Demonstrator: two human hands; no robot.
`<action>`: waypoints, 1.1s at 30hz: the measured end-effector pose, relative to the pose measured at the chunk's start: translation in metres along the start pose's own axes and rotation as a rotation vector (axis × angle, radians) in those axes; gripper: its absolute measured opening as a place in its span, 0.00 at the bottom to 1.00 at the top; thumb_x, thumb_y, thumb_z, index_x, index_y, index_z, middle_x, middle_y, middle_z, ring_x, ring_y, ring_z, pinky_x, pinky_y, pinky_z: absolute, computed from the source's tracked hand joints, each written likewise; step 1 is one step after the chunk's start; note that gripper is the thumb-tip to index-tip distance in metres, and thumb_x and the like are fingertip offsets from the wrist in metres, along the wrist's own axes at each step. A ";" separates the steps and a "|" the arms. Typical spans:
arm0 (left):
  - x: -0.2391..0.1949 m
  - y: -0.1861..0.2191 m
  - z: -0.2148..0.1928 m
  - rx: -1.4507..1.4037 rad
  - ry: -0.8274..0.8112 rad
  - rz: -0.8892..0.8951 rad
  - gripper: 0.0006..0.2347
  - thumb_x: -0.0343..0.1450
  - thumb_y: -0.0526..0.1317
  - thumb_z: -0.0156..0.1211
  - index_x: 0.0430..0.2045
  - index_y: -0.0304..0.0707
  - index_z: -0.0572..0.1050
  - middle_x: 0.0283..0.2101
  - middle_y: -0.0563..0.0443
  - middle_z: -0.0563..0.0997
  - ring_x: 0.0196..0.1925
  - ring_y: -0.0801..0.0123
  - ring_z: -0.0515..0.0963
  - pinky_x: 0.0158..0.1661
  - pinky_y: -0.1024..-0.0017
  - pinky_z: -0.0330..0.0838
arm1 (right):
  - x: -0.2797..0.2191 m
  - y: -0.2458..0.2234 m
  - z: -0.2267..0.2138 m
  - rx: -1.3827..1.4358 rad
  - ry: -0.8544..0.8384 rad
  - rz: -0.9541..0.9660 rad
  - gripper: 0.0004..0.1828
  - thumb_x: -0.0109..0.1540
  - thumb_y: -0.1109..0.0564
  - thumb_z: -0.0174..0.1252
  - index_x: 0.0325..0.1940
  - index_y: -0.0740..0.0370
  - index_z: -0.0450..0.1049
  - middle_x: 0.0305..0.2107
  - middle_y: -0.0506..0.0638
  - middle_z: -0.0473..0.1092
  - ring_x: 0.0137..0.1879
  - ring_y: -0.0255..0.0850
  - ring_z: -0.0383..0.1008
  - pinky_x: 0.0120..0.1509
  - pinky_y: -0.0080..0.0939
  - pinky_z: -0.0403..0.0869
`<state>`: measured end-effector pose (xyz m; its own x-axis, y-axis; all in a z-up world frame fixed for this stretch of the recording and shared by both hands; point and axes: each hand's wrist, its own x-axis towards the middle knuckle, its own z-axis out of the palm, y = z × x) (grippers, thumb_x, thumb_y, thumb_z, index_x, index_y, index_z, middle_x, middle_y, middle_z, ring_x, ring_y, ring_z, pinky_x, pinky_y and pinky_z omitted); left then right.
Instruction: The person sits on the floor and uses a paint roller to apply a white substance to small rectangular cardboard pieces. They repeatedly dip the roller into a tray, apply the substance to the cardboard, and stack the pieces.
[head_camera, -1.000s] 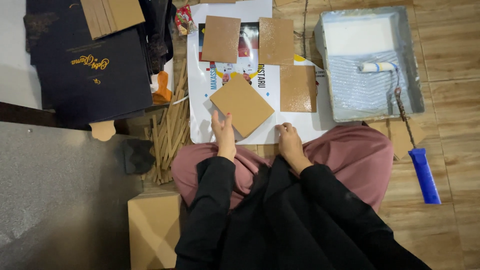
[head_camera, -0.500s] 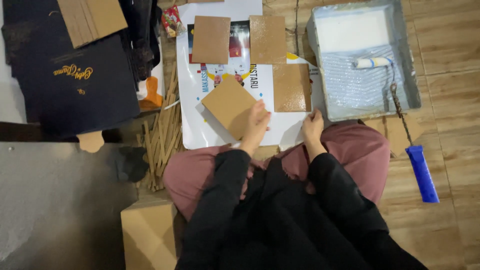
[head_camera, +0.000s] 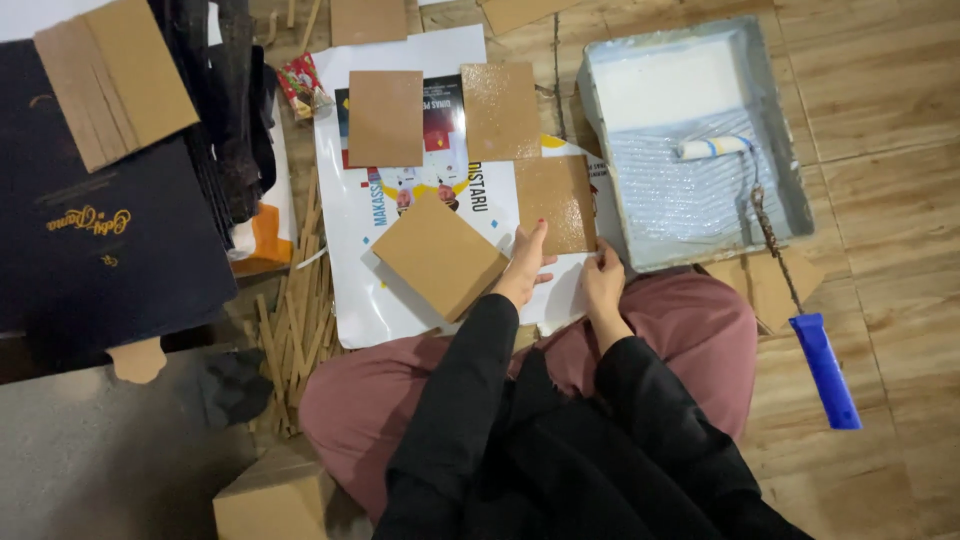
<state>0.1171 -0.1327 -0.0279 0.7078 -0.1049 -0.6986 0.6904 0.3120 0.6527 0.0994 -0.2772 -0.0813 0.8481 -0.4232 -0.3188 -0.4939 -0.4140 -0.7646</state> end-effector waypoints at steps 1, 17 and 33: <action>0.005 -0.004 -0.001 0.016 0.013 -0.006 0.36 0.67 0.60 0.41 0.61 0.44 0.31 0.66 0.40 0.37 0.55 0.47 0.65 0.46 0.53 0.67 | 0.001 0.001 0.001 0.024 0.014 -0.002 0.24 0.54 0.57 0.47 0.55 0.53 0.67 0.32 0.52 0.70 0.42 0.44 0.71 0.45 0.44 0.69; -0.050 -0.003 0.005 0.301 0.084 0.165 0.41 0.63 0.60 0.50 0.60 0.27 0.41 0.61 0.27 0.44 0.32 0.57 0.77 0.21 0.68 0.74 | -0.025 -0.012 -0.012 0.574 -0.097 0.239 0.14 0.51 0.58 0.50 0.39 0.62 0.73 0.20 0.48 0.63 0.23 0.33 0.63 0.21 0.35 0.69; -0.157 -0.015 -0.051 -0.022 0.154 0.079 0.36 0.66 0.55 0.47 0.62 0.40 0.34 0.64 0.36 0.33 0.52 0.42 0.69 0.41 0.55 0.71 | -0.096 -0.059 -0.001 0.446 -0.305 0.069 0.19 0.52 0.57 0.50 0.48 0.61 0.69 0.25 0.49 0.64 0.24 0.32 0.63 0.21 0.31 0.70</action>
<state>-0.0121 -0.0732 0.0570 0.7272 0.0659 -0.6833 0.6291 0.3344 0.7017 0.0470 -0.2131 -0.0048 0.8664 -0.1567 -0.4742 -0.4777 0.0166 -0.8784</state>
